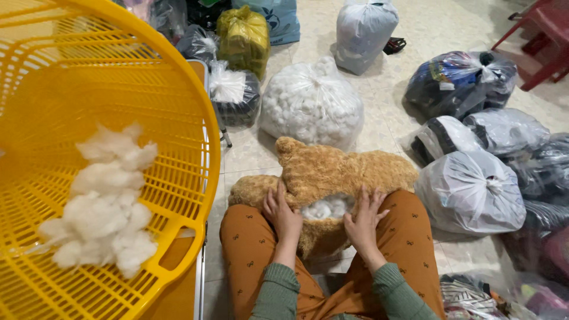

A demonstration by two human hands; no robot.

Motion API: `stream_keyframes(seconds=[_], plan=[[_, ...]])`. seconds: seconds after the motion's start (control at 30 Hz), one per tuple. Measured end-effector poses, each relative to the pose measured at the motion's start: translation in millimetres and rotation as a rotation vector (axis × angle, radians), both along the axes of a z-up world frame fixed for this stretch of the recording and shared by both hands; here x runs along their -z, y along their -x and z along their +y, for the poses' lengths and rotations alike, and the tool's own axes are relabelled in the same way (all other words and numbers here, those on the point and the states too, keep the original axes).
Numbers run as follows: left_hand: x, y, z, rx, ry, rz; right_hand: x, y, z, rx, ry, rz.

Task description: The person sits on the floor and repeatedly takes handfuls of white stuffing from a yellow basket, then pushes the stuffing into an opening in the back of a large brown teddy bear. The person compresses the stuffing inside the bear with both hands to distribute it evenly.

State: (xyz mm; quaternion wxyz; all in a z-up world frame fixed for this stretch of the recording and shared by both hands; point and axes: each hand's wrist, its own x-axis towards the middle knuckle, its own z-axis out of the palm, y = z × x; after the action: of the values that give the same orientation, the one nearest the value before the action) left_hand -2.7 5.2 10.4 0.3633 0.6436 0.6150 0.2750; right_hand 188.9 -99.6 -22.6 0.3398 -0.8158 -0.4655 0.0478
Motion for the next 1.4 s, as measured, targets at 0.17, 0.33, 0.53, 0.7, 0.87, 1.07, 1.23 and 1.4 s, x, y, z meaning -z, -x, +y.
stream_keyframes(seconds=[0.17, 0.33, 0.53, 0.7, 0.87, 1.07, 1.23, 1.4], plan=[[2.7, -6.3, -5.3, 0.012, -0.215, -0.055, -4.7, 1.3, -2.0, 0.003, -0.042, 0.011], [5.3, -2.8, -6.3, 0.071, -0.202, -0.005, -20.9, 15.8, -1.0, -0.06, -0.156, -0.054], [23.6, -11.6, -1.1, 0.098, -0.199, -0.042, -51.8, 54.6, 10.5, -0.323, -0.249, -0.153], [28.7, -16.8, -1.2, 0.092, -0.18, -0.038, -78.5, 117.7, 36.7, -0.639, -0.249, -0.151], [14.6, -10.5, -11.2, 0.102, -0.172, -0.059, -112.5, 194.4, 60.6, -0.908, -0.267, -0.23], [-2.5, -3.7, -9.3, 0.105, -0.151, -0.105, -144.3, 296.7, 87.8, -1.159, -0.229, -0.275], [-8.2, 3.7, -13.2, 0.119, -0.15, -0.105, -143.0, 354.7, 108.3, -1.258, -0.275, -0.462], [-16.0, 9.1, -11.7, 0.178, -0.095, -0.082, -131.1, 358.2, 137.1, -1.23, -0.16, -0.814]])
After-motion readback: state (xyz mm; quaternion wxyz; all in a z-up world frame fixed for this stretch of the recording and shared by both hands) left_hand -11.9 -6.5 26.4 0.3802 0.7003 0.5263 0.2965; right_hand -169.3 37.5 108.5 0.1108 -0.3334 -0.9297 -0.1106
